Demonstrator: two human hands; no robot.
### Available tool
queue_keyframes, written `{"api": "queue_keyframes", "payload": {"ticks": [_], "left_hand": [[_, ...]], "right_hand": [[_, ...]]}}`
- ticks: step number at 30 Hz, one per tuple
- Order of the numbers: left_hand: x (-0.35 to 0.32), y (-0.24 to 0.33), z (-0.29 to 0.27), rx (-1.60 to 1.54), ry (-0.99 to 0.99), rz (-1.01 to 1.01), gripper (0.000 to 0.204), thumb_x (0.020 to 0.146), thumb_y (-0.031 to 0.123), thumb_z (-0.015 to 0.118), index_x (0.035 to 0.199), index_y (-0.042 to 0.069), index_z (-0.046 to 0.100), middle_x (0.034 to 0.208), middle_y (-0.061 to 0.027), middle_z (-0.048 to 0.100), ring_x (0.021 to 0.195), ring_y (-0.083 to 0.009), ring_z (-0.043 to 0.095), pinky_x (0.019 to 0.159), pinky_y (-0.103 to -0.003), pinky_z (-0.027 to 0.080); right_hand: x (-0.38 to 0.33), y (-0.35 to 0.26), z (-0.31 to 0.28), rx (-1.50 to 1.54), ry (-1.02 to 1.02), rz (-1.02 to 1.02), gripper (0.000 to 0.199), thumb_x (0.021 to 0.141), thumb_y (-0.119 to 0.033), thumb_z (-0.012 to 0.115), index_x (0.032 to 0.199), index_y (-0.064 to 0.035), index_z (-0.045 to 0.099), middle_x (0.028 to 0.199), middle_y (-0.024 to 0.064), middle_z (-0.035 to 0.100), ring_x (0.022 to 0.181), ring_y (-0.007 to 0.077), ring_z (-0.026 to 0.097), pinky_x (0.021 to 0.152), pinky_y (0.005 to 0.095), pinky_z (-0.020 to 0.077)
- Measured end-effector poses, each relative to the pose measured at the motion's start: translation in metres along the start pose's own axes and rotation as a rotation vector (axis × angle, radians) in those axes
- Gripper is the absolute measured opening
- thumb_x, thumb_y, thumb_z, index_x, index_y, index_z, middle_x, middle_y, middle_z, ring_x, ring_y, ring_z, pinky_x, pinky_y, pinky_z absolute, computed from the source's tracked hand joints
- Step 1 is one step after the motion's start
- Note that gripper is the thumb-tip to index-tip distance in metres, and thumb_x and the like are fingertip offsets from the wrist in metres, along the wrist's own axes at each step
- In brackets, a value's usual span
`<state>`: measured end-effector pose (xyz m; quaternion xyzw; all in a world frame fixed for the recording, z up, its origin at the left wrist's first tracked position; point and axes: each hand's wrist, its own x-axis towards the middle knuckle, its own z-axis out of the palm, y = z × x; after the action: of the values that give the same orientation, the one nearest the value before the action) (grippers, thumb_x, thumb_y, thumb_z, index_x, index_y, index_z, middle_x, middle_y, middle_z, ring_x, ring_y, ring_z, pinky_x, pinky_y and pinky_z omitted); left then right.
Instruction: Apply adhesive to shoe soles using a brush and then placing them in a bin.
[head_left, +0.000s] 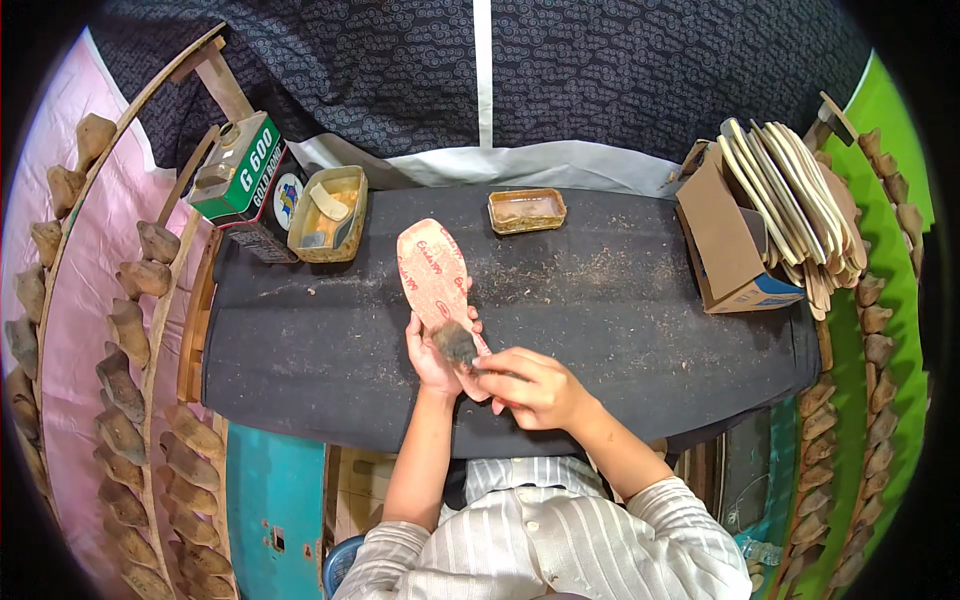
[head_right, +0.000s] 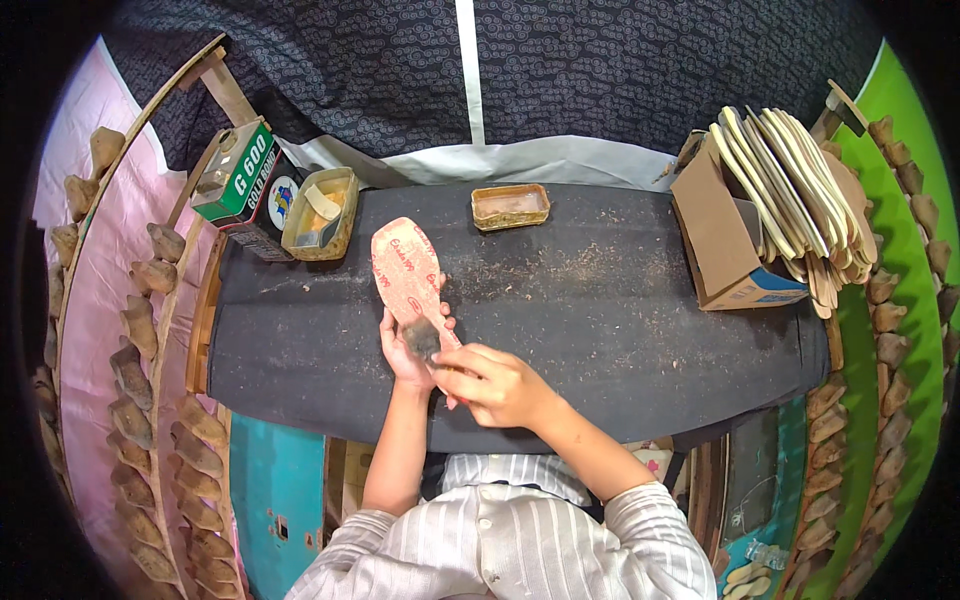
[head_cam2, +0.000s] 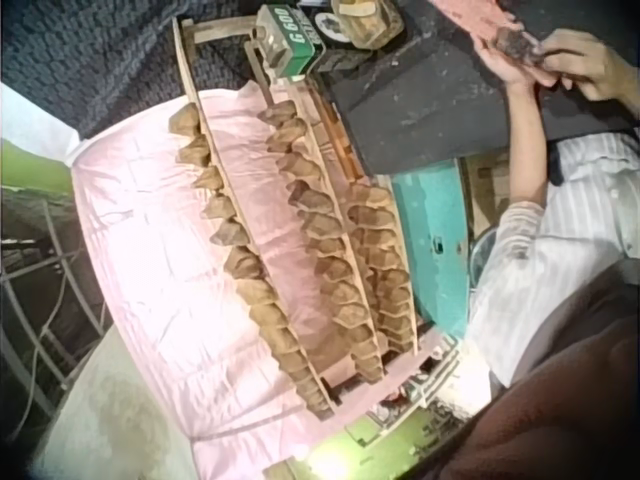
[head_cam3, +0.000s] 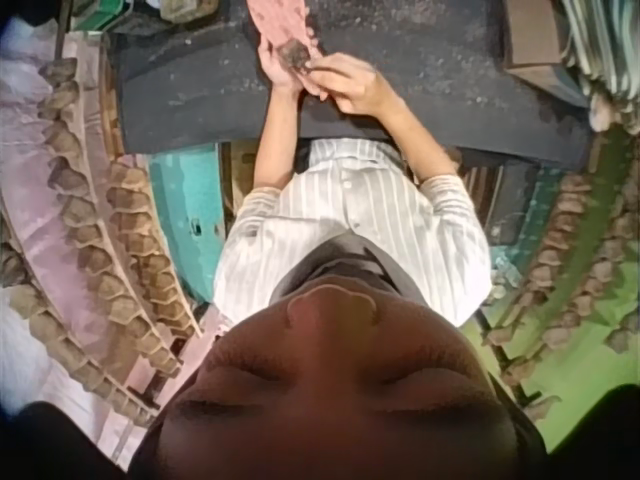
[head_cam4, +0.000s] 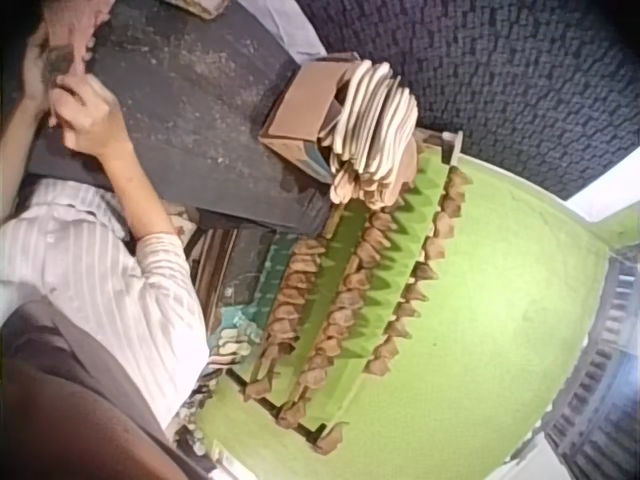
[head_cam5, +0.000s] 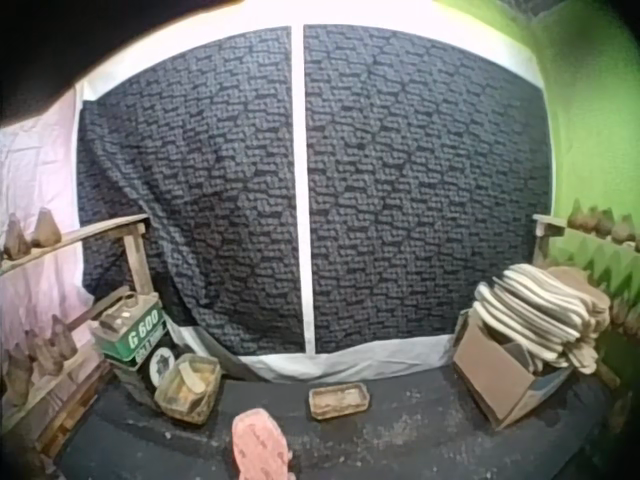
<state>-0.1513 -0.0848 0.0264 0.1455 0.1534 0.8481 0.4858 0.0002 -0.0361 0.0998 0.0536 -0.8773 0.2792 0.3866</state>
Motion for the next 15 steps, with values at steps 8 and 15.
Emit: {"api": "queue_keyframes", "payload": {"ticks": [8,15], "left_hand": [[0.002,0.002,-0.003,-0.132,-0.011,0.026,0.064,0.093,0.046,0.030,0.144,0.009,0.025,0.140,-0.0177,0.038,0.087,-0.0265,0.053,0.073,-0.038,0.048],[0.006,0.004,-0.002,-0.101,-0.014,0.079,0.063,0.092,0.046,0.033,0.142,0.007,0.030,0.137,-0.0166,0.042,0.088,-0.0242,0.054,0.073,-0.035,0.049]], "right_hand": [[-0.010,-0.007,-0.014,0.101,-0.042,0.021,0.030,0.060,-0.001,0.071,0.090,-0.0016,0.063,0.096,0.0126,0.062,0.076,0.0264,0.063,0.065,0.0333,0.0534],[-0.020,-0.012,-0.011,0.064,-0.034,0.021,0.029,0.061,-0.002,0.071,0.089,-0.0023,0.063,0.096,0.0119,0.062,0.076,0.0266,0.063,0.067,0.0338,0.0534]]}}
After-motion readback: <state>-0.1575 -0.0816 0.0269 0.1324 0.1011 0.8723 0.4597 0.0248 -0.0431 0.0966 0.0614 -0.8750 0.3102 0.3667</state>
